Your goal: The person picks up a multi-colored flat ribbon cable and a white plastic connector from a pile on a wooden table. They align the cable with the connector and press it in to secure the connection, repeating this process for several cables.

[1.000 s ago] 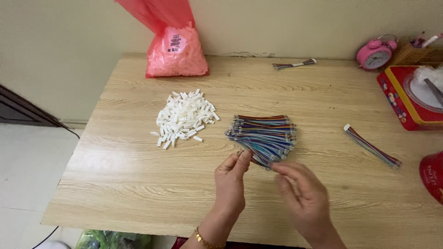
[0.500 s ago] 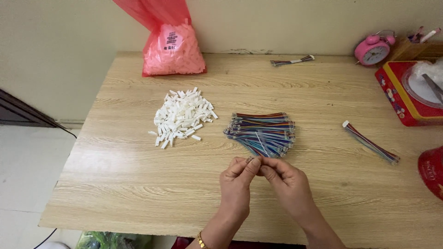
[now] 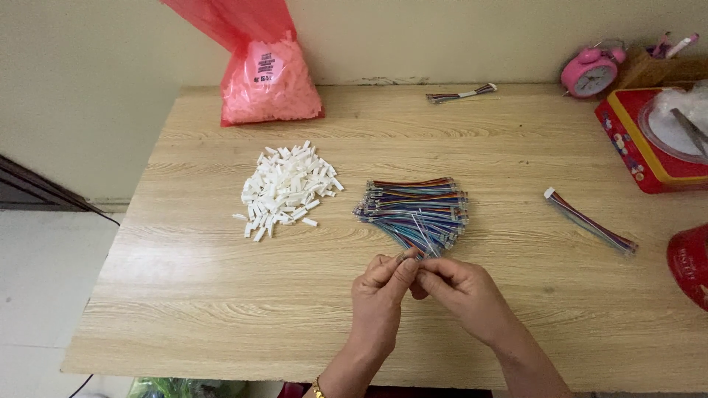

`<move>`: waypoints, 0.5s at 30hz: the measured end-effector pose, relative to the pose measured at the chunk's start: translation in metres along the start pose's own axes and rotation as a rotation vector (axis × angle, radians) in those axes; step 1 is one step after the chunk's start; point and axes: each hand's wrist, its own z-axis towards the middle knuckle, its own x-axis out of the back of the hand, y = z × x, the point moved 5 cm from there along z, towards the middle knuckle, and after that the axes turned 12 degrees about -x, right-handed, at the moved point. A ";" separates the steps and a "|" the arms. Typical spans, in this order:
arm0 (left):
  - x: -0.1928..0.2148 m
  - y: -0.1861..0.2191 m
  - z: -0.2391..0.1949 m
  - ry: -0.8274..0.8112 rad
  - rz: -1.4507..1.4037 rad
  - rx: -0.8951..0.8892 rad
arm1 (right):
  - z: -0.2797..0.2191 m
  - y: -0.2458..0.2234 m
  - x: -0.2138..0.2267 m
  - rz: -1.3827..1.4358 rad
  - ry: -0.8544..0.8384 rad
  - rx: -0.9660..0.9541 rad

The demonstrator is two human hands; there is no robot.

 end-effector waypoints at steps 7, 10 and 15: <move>0.002 0.003 0.002 -0.007 0.116 0.012 | 0.004 0.005 0.001 0.042 0.043 -0.040; 0.005 0.005 0.001 -0.034 0.232 -0.002 | -0.003 -0.003 0.004 -0.126 0.128 -0.086; 0.009 0.006 0.001 -0.045 0.348 -0.133 | 0.003 0.010 0.003 -0.091 -0.031 -0.026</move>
